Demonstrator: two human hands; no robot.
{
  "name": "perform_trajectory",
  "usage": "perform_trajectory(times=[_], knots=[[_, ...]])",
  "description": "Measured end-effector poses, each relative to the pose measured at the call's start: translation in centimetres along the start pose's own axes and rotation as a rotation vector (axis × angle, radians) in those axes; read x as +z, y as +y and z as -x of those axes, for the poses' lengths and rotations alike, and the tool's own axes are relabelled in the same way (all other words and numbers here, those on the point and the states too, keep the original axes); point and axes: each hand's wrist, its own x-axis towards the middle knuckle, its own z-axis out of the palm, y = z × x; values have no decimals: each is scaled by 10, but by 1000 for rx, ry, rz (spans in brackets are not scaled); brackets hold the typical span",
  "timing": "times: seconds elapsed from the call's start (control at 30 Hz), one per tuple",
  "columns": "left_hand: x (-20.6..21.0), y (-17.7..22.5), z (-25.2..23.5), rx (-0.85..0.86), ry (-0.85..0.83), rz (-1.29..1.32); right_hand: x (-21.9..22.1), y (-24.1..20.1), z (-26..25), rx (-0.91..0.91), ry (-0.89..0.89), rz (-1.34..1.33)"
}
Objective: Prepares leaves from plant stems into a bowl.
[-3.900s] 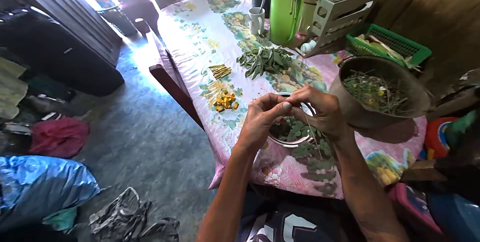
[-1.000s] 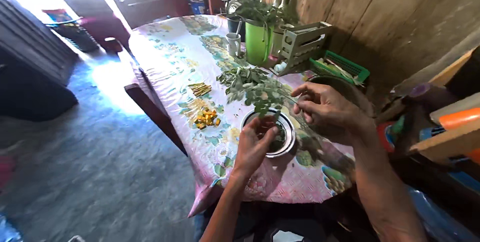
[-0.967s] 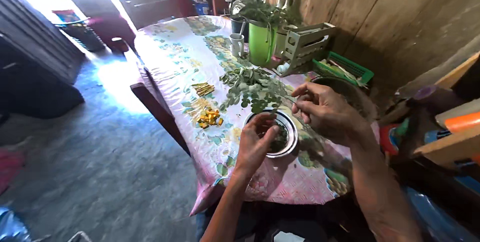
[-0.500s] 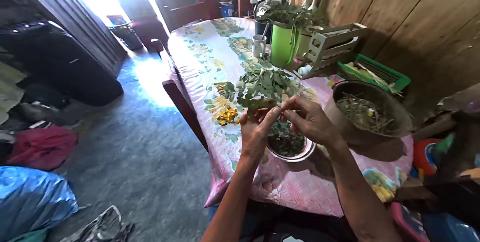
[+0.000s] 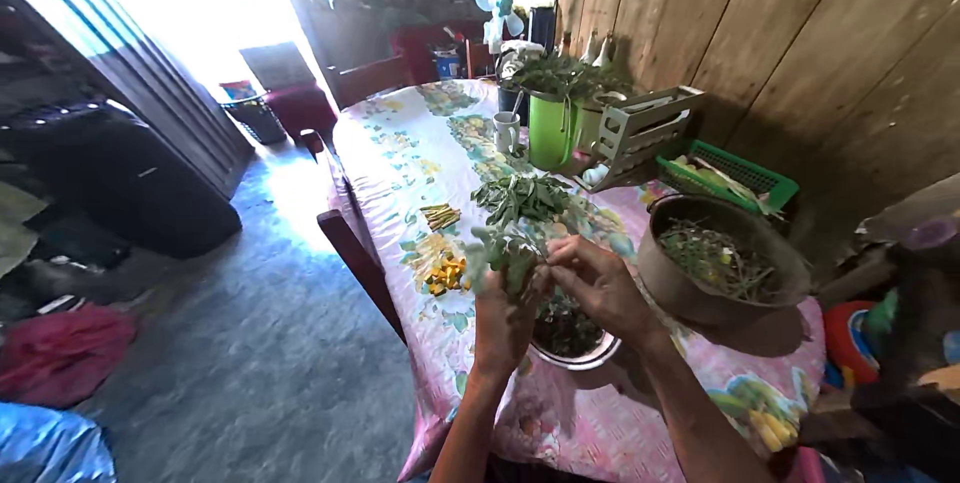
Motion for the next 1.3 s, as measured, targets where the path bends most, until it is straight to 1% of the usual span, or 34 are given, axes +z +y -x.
perform_trajectory(times=[0.03,0.1,0.2,0.27,0.37,0.53,0.63,0.73,0.83,0.97,1.1,1.3], knots=[[0,1,0,29,4,-41,2,-1,1,8,18,-31],[0,2,0,94,-19,-27,6,-3,2,18,48,-72],[-2,6,-2,109,-50,-119,11,-10,4,26,82,-107],[-4,7,-1,84,-77,-98,11,-12,4,34,85,-117],[-5,9,0,-1,-119,7,11,-12,4,39,68,-110],[-5,9,-1,-69,-115,88,12,-10,4,55,51,-55],[-5,11,1,-123,-113,105,8,-5,4,32,-7,91],[-8,10,3,-168,-112,47,4,-4,5,44,-93,140],[-9,8,4,-186,-112,-4,4,-8,5,101,-108,109],[-9,8,2,-178,-131,-24,4,-12,5,192,-100,-55],[-9,9,1,-204,-168,38,5,-11,5,165,-60,-18],[-8,7,1,-248,-204,125,-5,-11,5,103,-59,-19]])
